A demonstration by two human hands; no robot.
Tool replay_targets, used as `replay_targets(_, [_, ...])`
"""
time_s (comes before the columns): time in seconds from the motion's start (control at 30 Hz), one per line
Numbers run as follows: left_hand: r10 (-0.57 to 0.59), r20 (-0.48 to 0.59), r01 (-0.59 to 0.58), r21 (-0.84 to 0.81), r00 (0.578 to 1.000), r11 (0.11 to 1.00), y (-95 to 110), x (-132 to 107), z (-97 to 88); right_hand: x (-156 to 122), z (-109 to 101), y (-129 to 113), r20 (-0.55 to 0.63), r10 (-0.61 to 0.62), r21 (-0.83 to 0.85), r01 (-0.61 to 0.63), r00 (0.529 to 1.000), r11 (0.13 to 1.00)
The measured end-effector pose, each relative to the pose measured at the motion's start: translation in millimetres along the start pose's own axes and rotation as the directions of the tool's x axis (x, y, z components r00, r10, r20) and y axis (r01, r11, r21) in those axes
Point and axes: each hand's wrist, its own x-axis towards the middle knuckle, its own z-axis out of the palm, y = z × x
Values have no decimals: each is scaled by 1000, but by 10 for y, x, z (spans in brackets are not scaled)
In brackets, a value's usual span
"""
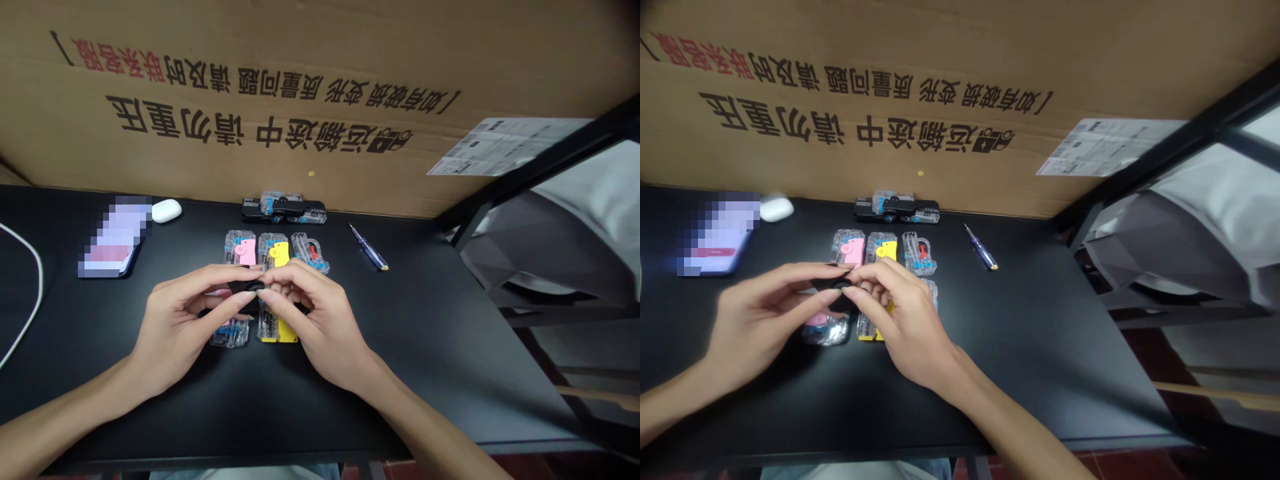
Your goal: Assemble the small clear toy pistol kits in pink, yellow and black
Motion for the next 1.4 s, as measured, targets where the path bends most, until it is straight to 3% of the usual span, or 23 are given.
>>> replay_targets(0.3, [64,6,-65,87,998,994,5,0,-9,-4,-8,8,10,-10,17,10,1000,1000])
replay_targets(0.73, [20,-10,-19,103,1000,995,20,-9,-10,-4,-25,-16,-4,-67,-5,67,998,998])
replay_targets(1.0, [-15,-51,20,91,999,996,14,-25,-35,47,-40,-75,-180,58,132,-34,982,991])
replay_targets(1.4, [157,63,-166,172,986,971,-16,-25,-65,23,3,-25,-237,61,158,-24,969,987])
